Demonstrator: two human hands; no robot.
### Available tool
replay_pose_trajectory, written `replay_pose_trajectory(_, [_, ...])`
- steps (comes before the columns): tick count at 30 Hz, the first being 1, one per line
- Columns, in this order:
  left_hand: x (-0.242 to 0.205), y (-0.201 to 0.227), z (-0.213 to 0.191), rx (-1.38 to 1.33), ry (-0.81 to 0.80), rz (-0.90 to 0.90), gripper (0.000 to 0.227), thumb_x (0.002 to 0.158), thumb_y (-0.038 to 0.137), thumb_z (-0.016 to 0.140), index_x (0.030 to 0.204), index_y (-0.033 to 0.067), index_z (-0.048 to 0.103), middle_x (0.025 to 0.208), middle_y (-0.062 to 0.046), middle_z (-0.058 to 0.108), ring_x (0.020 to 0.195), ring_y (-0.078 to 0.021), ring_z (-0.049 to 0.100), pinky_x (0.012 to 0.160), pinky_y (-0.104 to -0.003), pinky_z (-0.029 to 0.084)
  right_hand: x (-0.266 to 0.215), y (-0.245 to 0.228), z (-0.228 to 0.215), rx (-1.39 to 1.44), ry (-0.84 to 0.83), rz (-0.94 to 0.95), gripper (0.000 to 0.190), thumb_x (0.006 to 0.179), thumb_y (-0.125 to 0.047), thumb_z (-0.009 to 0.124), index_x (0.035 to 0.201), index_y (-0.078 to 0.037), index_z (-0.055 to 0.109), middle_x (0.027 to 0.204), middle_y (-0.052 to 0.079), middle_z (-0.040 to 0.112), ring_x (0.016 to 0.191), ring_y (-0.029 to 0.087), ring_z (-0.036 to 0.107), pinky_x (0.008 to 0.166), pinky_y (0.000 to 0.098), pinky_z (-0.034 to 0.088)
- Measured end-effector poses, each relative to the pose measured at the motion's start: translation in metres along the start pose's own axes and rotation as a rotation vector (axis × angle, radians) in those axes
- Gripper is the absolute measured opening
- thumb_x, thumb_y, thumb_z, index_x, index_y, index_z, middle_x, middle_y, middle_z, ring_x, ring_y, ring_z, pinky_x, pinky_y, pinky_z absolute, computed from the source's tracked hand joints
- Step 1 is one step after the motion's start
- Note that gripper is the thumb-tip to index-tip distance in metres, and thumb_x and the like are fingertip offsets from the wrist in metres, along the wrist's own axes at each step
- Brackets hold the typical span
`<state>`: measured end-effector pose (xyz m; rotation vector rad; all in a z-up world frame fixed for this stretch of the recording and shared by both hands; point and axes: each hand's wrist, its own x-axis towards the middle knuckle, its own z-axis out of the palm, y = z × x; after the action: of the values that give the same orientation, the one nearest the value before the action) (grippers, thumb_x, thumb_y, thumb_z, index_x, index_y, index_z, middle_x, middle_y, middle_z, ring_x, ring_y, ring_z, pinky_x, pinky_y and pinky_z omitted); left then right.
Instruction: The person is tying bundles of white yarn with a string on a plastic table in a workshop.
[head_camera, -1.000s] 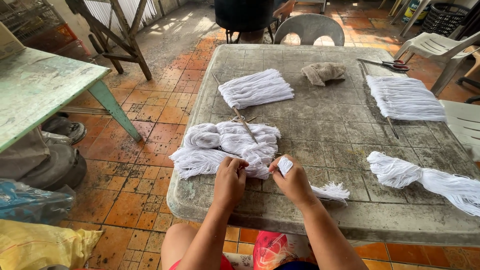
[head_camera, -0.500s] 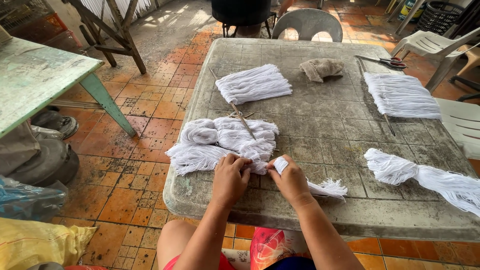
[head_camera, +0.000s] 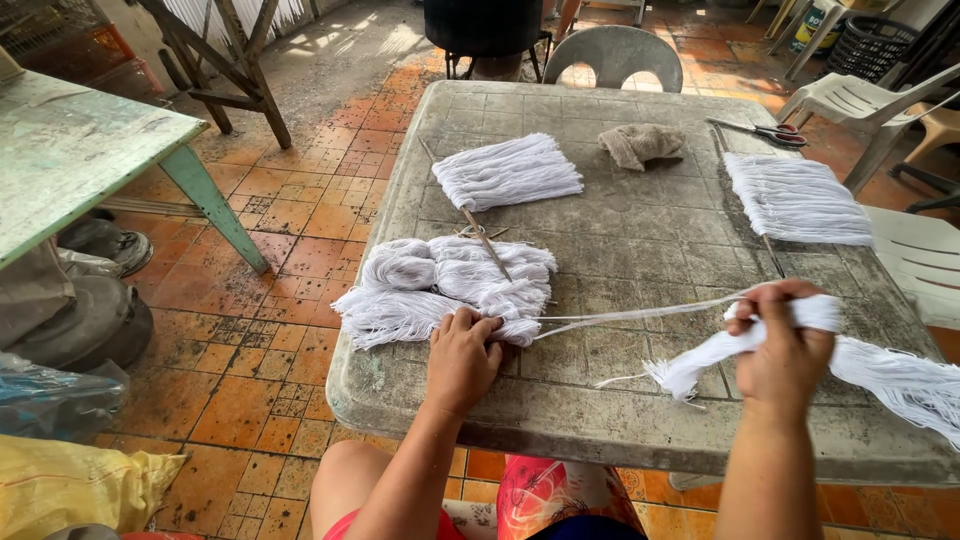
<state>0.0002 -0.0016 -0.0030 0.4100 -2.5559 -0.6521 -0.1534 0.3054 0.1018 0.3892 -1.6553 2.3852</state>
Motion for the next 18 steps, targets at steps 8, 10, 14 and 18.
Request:
replay_pose_trajectory(8, [-0.017,0.069,-0.042,-0.689,0.036,-0.174,0.029,0.090,-0.001,0.059,0.112,0.0127,0.072,0.127,-0.007,0.059,0.120,-0.0209,0.056,0.111,-0.034,0.048,-0.069,-0.015,0.042,-0.558,-0.548,-0.036,0.008,0.096,-0.021,0.066,0.101,-0.016,0.069,0.088,0.001,0.079,0.062,0.010,0.069,0.047,0.0241,0.055])
replay_pose_trajectory(10, [-0.030,0.096,-0.052,-0.979,-0.230,0.110,0.073,0.095,0.061,0.050,0.149,0.0113,0.047,0.149,-0.017,0.055,0.138,-0.0310,0.052,0.112,-0.051,0.044,-0.096,-0.007,0.068,-0.457,-0.827,-0.077,0.013,0.091,-0.011,0.072,0.102,-0.007,0.075,0.081,0.005,0.079,0.060,0.012,0.067,0.059,0.0237,0.061])
replay_pose_trajectory(14, [-0.032,0.082,-0.047,-1.282,-0.426,0.122,0.062,0.094,0.037,0.067,0.142,0.0015,0.052,0.133,-0.014,0.066,0.122,-0.0218,0.062,0.104,-0.034,0.053,-0.096,0.016,0.060,-0.163,-0.767,0.106,0.009,0.099,-0.017,0.064,0.100,-0.009,0.064,0.073,0.004,0.062,0.056,0.010,0.054,0.048,0.0236,0.046])
replay_pose_trajectory(18, [-0.029,0.041,-0.089,-0.603,-0.504,-0.192,0.030,0.101,0.036,0.056,0.114,0.0162,0.075,0.113,0.002,0.079,0.102,-0.0135,0.072,0.090,-0.030,0.053,-0.070,0.035,0.025,-0.218,-0.610,0.186,0.009,0.103,-0.019,0.057,0.101,-0.011,0.057,0.073,0.003,0.057,0.054,0.011,0.048,0.044,0.0231,0.040])
